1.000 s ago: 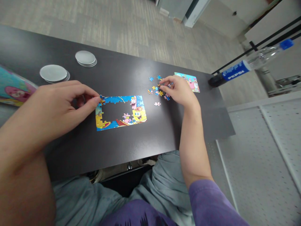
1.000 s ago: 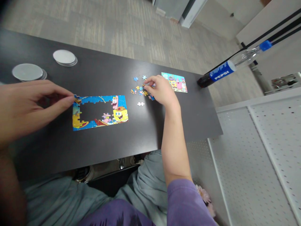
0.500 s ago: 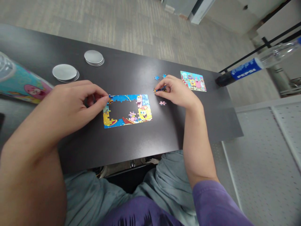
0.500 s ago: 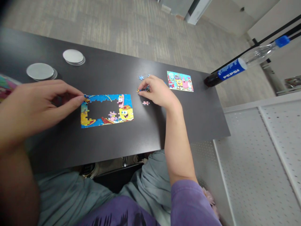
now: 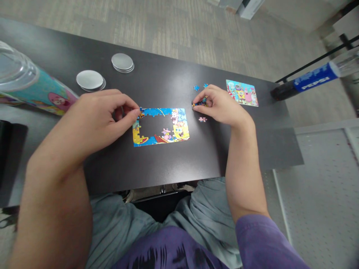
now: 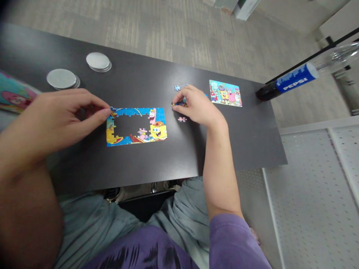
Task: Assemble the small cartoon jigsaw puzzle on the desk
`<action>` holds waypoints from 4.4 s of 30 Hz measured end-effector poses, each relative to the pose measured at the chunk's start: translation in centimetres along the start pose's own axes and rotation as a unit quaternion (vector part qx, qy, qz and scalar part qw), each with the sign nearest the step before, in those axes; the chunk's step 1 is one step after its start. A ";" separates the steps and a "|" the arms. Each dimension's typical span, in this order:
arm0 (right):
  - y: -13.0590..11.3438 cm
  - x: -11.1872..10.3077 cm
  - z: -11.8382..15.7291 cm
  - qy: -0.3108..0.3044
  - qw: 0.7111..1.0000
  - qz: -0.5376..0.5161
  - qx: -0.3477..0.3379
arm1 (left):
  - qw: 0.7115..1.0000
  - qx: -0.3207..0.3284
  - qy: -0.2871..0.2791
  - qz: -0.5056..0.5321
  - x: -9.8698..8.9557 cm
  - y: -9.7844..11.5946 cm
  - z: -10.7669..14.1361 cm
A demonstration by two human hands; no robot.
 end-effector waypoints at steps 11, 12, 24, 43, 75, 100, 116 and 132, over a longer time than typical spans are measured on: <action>-1.2 0.4 0.6 -0.050 0.996 -0.013 0.077 | 1.000 0.004 0.009 -0.003 0.2 -0.3 0.3; -1.2 0.4 0.7 -0.054 0.995 -0.023 0.082 | 1.000 0.006 0.009 -0.003 0.2 -0.3 0.3; -5.7 2.2 0.4 -0.079 0.971 -0.224 0.015 | 0.999 0.038 0.014 0.027 0.4 -0.6 0.4; -10.8 6.1 0.2 -0.161 0.974 -0.156 -0.045 | 0.998 0.015 -0.022 0.061 0.6 -0.5 0.4; -9.5 6.9 0.1 -0.173 0.972 -0.160 -0.010 | 0.998 -0.001 -0.015 0.054 0.6 0.1 0.3; -9.8 6.7 -0.2 -0.167 0.980 -0.090 -0.052 | 0.998 0.000 -0.013 0.055 0.4 0.2 0.2; -10.3 6.3 0.5 -0.189 0.967 -0.171 -0.024 | 0.999 -0.004 -0.022 0.048 0.6 -0.2 0.2; -9.2 6.6 0.6 -0.181 0.950 -0.254 0.010 | 0.999 -0.005 -0.025 0.045 0.6 -0.1 0.3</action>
Point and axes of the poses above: each hand's wrist, its own z-axis away from the middle knuckle, its own x-axis out of the palm, y = z × x, the point moved 4 cm from there along -z, towards the middle knuckle, and after that the axes turned 6 degrees about y, right-handed, at the moved point
